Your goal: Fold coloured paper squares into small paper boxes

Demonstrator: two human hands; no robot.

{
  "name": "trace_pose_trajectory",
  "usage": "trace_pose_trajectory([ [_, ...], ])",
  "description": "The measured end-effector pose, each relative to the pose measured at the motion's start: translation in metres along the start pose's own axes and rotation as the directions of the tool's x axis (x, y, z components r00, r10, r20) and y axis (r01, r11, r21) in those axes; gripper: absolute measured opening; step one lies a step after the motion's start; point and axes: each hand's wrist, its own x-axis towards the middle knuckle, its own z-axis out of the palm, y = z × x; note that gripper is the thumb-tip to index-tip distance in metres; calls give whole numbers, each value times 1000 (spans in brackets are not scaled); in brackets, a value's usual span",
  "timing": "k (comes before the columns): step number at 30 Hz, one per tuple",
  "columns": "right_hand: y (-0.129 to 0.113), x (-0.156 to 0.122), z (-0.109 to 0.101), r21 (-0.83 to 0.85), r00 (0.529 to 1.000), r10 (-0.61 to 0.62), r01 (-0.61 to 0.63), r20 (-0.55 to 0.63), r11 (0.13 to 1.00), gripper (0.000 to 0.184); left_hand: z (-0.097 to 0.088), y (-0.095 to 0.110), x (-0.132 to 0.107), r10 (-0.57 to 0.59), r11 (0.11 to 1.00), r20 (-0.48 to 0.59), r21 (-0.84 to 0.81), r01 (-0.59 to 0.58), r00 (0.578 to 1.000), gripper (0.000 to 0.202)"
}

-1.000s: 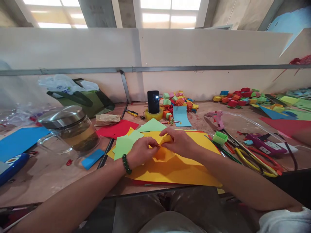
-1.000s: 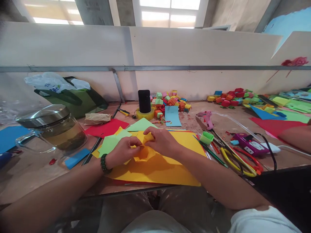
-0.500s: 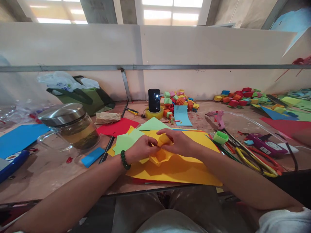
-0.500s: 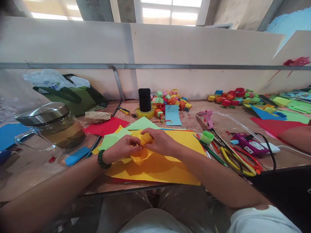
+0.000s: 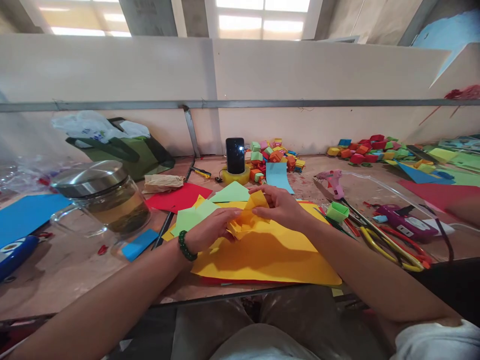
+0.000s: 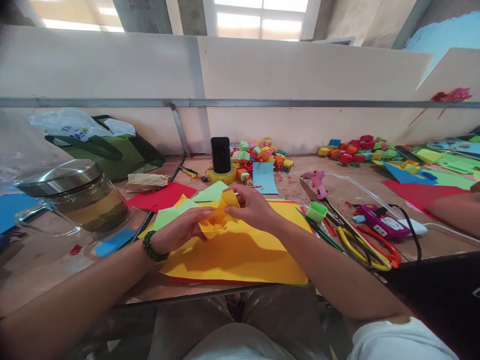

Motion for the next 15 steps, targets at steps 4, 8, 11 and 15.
trace_pose_trajectory([
  [4, 1, 2, -1, 75, 999, 7, -10, 41, 997, 39, 1, 0, -2, 58, 998, -9, -15, -59, 998, 31],
  [8, 5, 1, -2, -13, 995, -98, 98, -1, 995, 24, 1, -2, -4, 205, 970, 71, 121, -213, 976, 43],
  [11, 4, -5, -3, -160, 968, -248, 238, -45, 958, 14, 3, -5, -7, 445, 845, 56, 304, -440, 894, 60],
  [15, -1, -12, -4, -274, 858, -514, 496, 9, 824, 11, 8, -8, -12, 623, 688, 47, 443, -575, 781, 72],
])
